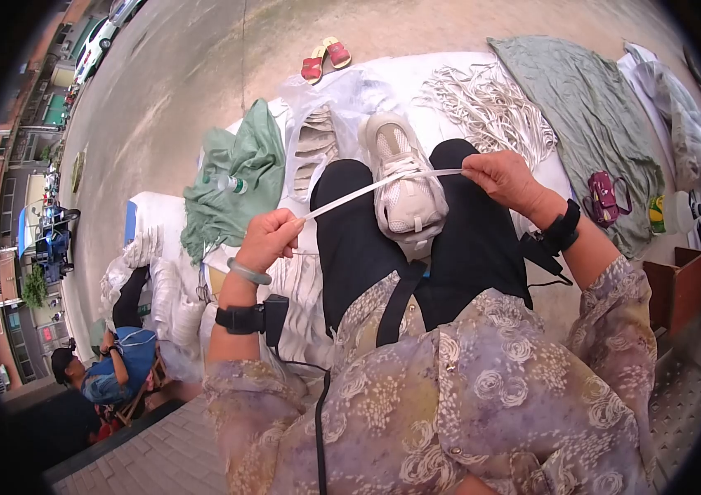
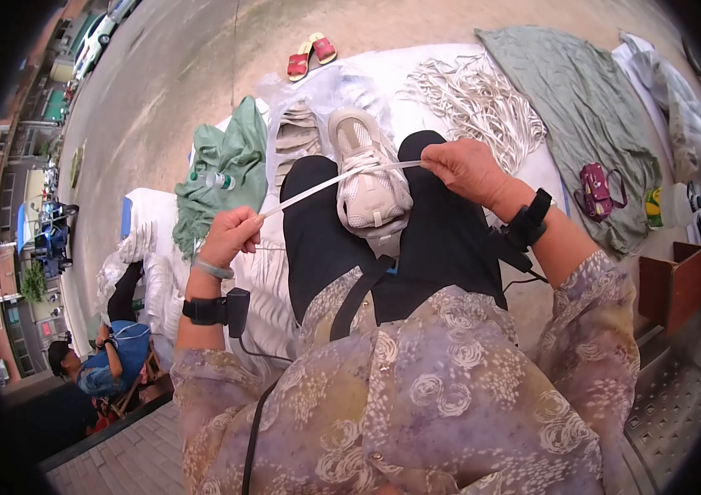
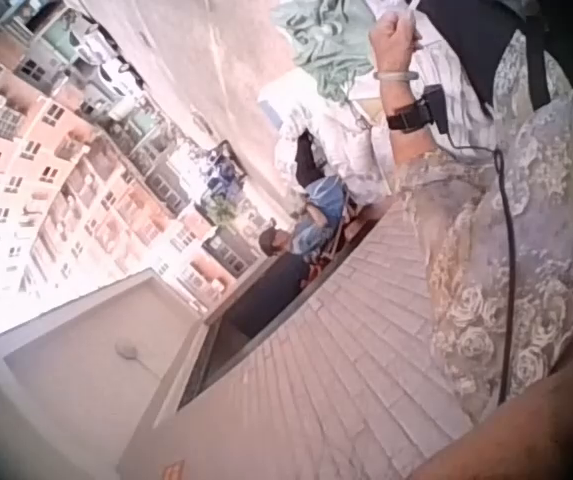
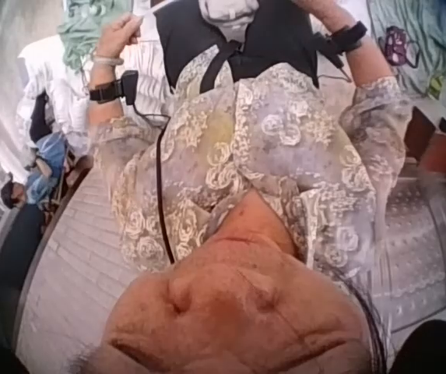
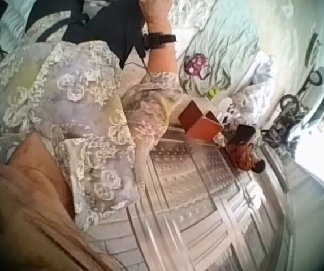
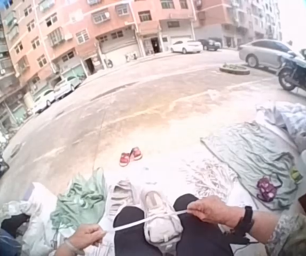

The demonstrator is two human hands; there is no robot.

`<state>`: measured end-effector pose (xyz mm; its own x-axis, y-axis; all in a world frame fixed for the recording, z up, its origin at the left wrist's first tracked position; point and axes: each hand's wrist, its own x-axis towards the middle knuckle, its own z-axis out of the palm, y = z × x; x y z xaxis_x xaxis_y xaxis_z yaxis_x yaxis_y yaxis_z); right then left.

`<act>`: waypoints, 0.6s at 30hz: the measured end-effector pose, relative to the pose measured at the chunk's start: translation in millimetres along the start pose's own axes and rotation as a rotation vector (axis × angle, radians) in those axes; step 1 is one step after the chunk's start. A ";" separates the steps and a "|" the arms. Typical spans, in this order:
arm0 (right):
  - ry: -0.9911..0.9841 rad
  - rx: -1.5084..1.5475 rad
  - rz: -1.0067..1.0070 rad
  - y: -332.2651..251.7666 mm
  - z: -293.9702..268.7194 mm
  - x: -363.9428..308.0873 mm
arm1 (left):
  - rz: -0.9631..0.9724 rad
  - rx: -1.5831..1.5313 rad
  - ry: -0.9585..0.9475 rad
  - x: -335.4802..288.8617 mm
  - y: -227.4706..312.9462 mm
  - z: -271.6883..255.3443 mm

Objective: The recorder is lacing a white sneaker while sitting in an outdoor staging area.

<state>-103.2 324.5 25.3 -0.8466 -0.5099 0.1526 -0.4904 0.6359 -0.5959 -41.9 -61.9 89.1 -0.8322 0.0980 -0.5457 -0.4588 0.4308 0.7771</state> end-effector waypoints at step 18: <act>0.069 -0.440 0.046 98.5 -87.6 -89.9 | 0.617 1.071 0.538 -39.9 -108.1 -65.4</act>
<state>-93.4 483.7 22.0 -0.8743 -0.4446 0.1948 -0.4802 0.8509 -0.2132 20.5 -171.1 47.4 -0.9443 0.2736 0.1831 0.2931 0.9520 0.0889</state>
